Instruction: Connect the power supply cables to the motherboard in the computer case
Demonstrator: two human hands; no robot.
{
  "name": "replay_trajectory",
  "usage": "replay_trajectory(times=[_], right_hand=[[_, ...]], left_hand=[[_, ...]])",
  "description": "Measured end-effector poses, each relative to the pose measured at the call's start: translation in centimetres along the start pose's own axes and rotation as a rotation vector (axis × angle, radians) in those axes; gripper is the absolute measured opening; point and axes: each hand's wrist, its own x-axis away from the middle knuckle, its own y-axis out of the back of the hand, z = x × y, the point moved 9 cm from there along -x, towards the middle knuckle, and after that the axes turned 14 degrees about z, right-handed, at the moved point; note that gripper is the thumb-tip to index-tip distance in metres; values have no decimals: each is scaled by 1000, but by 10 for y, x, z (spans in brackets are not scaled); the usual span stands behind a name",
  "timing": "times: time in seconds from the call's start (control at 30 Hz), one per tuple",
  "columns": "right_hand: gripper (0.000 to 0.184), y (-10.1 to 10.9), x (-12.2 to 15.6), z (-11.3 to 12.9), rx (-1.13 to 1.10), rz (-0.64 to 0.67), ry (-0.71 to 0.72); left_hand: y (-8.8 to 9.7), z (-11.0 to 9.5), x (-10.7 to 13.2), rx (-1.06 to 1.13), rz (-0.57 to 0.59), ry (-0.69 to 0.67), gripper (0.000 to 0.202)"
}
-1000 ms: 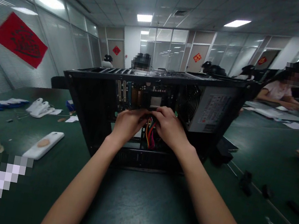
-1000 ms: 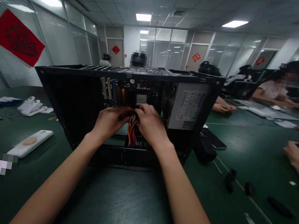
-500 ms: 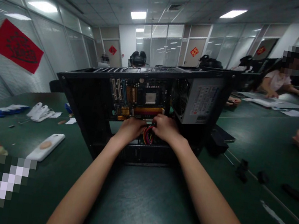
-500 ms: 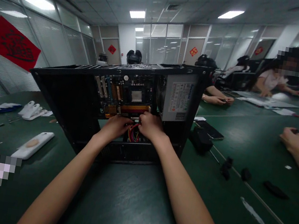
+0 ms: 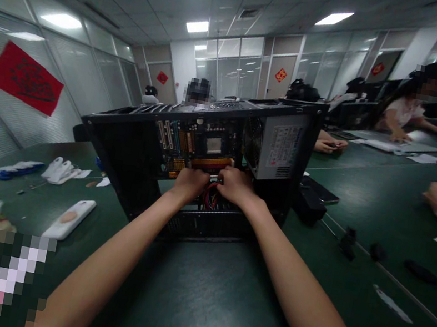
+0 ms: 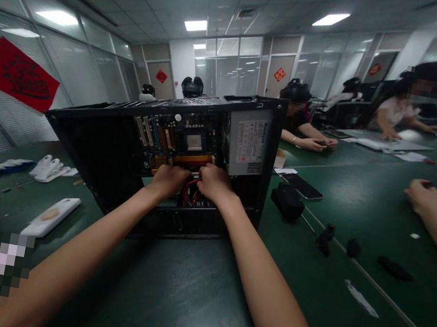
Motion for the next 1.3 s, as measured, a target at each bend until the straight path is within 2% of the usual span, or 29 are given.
replay_trajectory(times=[0.23,0.37,0.7,0.93,1.03,1.17,1.3], right_hand=[[22,-1,1,-1,-24,19,-13],[22,-2,1,0,-21,13,-3],[20,-2,1,3,18,2,12],[25,-6,5,11,68,76,83],[26,-5,5,12,65,60,83],[24,-2,5,12,59,37,64],[24,-1,4,15,52,46,66]], left_hand=[[-3,11,9,101,-54,55,34],[-9,15,6,132,-30,87,35],[-7,20,1,134,-78,129,33],[-7,23,0,162,-71,152,34],[-8,30,6,263,-93,189,32],[-15,42,15,537,-152,199,31],[-29,44,14,702,-105,150,33]])
